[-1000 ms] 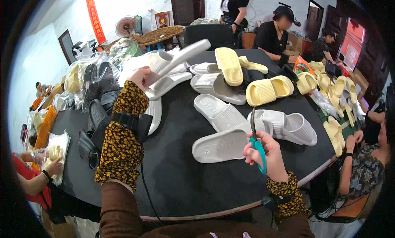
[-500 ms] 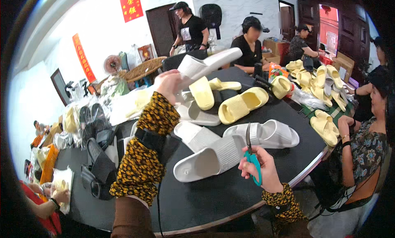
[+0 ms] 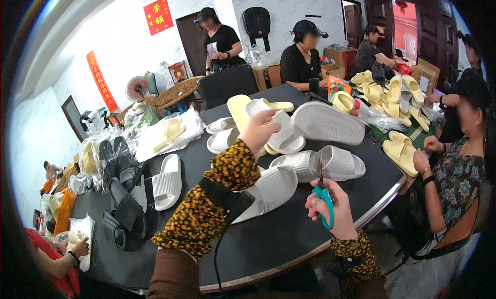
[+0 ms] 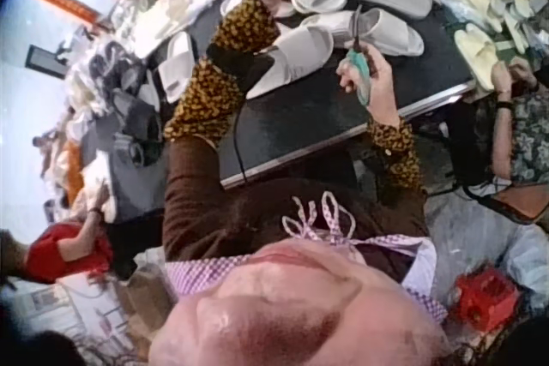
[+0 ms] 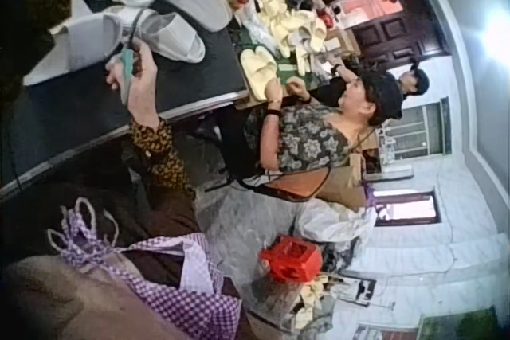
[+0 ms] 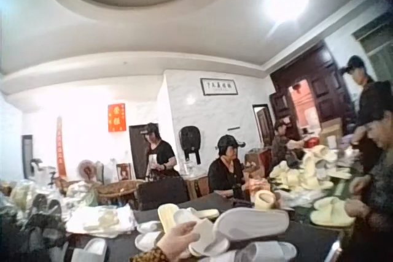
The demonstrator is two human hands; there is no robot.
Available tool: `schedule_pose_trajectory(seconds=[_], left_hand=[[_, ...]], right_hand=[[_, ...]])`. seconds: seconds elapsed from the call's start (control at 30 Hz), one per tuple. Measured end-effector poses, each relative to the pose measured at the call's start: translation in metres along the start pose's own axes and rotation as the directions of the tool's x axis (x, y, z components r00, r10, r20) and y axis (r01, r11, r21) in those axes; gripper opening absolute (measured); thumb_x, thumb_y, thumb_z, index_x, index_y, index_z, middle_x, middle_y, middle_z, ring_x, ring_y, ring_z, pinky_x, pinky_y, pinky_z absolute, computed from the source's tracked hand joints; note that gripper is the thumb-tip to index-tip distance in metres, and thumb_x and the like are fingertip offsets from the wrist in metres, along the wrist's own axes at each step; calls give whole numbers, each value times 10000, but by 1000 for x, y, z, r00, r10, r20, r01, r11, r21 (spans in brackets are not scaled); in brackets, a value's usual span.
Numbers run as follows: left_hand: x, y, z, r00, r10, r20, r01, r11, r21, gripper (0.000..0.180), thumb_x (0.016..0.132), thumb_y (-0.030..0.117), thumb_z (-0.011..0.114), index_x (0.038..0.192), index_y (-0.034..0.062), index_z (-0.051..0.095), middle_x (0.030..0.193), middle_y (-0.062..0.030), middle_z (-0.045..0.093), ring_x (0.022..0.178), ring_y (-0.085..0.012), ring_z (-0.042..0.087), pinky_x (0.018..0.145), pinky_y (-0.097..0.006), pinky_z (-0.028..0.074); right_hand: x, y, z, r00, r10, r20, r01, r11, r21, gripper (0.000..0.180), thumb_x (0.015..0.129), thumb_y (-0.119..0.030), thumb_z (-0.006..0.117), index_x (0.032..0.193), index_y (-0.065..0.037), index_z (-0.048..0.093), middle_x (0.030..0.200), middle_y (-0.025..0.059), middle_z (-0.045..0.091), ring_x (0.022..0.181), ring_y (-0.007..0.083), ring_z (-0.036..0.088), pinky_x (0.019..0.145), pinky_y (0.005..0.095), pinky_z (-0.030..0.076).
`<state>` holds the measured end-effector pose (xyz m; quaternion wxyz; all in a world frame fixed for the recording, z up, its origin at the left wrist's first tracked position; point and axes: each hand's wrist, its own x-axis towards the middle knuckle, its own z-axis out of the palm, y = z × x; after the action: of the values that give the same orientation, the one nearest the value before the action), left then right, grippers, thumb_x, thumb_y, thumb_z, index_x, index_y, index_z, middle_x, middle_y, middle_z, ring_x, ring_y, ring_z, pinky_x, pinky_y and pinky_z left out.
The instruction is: Trimming loose threads and excess material from plastic sandals using scissors in a factory setting.
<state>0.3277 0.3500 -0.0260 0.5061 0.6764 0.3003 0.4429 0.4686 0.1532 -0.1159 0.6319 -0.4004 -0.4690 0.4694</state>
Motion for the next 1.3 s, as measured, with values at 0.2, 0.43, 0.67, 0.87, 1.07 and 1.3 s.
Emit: schedule_pose_trajectory(seconds=[0.2, 0.43, 0.67, 0.87, 1.07, 1.3], left_hand=[[-62, -43, -96, 999, -32, 14, 23, 899, 438, 592, 765, 202, 670, 1268, -35, 468, 1187, -169, 566, 1084, -275, 537, 905, -361, 448], [-159, -95, -173, 951, -310, -8, 201, 596, 778, 941, 671, 385, 772, 1385, -1, 297, 1260, -248, 466, 1122, -318, 494, 946, -364, 408], [-173, -90, -128, 933, -343, 106, 116, 570, 814, 980, 660, 288, 771, 1420, 57, 198, 1245, -283, 477, 1189, -405, 455, 1008, -413, 367], [-146, -91, -105, 917, -377, 130, 115, 563, 818, 814, 680, 235, 747, 1344, 70, 305, 1147, -235, 566, 1068, -330, 580, 918, -368, 463], [-111, -105, -79, 948, -313, 58, 151, 603, 784, 661, 653, 238, 748, 1162, 2, 400, 1031, -255, 578, 994, -371, 585, 844, -399, 473], [-79, -117, -48, 946, -318, 61, 176, 663, 728, 590, 669, 262, 761, 1060, 16, 393, 982, -243, 584, 952, -331, 602, 810, -384, 481]], right_hand=[[-3, 1, -3, 1000, 7, -23, -7, 1000, 10, 377, 840, -58, 578, 1189, 17, 458, 795, 88, 604, 603, 84, 568, 510, 197, 450], [10, 13, 14, 998, 25, 55, -29, 997, 72, 371, 833, -108, 611, 1160, 8, 479, 766, 75, 588, 584, 82, 551, 502, 208, 441], [13, 27, 27, 992, 50, 113, -55, 998, 37, 364, 833, -82, 590, 1167, 2, 472, 791, 60, 610, 601, 72, 569, 491, 178, 445], [16, 36, 21, 994, 64, 94, -64, 998, -4, 382, 834, -74, 588, 1189, -6, 466, 804, 61, 611, 615, 79, 578, 498, 181, 449], [26, 33, 9, 996, 85, -4, -85, 996, 37, 322, 845, -112, 595, 1140, -20, 503, 749, 55, 588, 566, 72, 549, 482, 191, 433], [25, 43, 9, 987, 140, 82, -137, 990, -41, 377, 847, -79, 608, 1188, -6, 466, 813, 46, 604, 614, 63, 570, 514, 176, 449]])
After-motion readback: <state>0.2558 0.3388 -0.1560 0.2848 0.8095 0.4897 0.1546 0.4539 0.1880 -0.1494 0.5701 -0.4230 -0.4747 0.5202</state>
